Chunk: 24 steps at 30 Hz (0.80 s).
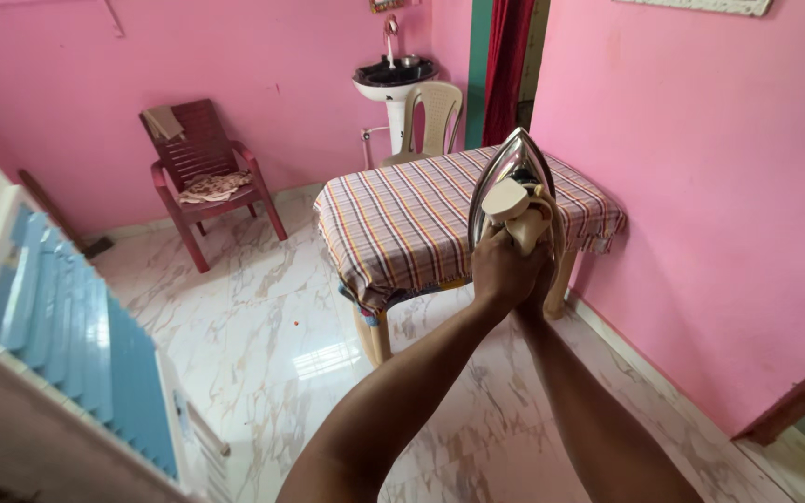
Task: The person retrieves an iron from a shelf, places it on a table, and plugs it into a wall socket. They then gather a pile of clothes from a bed and place them on a chair.
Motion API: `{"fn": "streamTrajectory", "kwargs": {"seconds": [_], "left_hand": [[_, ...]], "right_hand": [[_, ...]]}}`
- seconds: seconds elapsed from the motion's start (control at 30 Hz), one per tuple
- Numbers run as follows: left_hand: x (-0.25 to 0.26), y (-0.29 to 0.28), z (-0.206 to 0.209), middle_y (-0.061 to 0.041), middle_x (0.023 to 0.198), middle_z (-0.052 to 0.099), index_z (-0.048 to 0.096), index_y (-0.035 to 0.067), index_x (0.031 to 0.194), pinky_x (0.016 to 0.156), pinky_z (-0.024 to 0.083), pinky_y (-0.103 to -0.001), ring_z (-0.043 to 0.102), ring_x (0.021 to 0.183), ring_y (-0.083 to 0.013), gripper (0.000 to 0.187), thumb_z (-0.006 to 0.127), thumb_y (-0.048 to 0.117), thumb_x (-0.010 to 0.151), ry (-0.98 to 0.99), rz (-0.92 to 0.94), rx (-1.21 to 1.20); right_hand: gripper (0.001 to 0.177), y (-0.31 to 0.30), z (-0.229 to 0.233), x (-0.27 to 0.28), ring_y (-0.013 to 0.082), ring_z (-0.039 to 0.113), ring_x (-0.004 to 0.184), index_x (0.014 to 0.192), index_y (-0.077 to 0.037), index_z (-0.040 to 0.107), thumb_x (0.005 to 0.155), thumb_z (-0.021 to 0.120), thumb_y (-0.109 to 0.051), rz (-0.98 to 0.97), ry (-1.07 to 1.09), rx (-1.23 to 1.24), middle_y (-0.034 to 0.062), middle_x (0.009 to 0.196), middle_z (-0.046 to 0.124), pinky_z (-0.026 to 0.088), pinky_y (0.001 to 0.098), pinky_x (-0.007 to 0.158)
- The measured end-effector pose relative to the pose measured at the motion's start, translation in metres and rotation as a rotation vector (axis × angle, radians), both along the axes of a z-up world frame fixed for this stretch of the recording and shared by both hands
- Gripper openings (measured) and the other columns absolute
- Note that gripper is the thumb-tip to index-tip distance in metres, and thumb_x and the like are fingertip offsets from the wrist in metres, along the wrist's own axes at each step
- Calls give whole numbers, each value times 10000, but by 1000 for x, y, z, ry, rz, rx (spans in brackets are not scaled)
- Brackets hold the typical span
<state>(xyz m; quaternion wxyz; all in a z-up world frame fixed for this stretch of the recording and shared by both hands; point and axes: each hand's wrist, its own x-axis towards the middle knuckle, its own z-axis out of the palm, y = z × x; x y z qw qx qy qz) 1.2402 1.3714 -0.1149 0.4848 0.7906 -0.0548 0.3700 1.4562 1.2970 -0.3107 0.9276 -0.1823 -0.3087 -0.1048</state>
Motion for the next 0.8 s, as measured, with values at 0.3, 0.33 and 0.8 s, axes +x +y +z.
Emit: {"fn": "streamTrajectory", "kwargs": {"seconds": [0.3,0.33,0.8], "left_hand": [[192,32,-19,-192,1079,718,773,23,983,839,565,-473,709,946,-380,440,798,415,786,-22,-6,4],[215,35,-19,-195,1083,717,770,17,997,848,566,-469,708,952,-381,442,799,405,787,-20,-26,3],[472,11,-42,-199,1085,731,765,-31,1010,872,563,-456,713,953,-362,481,811,399,800,52,-126,26]], "right_hand": [[362,20,-17,186,209,615,1139,1411,16,556,1226,421,-264,-86,-96,-72,109,1281,616,519,348,1023],[355,23,-18,206,201,617,1141,1412,4,549,1203,416,-251,-116,-70,-122,98,1281,614,521,341,1016],[345,-7,-14,397,183,627,1121,1399,-14,530,1131,378,-171,-756,28,-640,100,1283,624,541,327,927]]}}
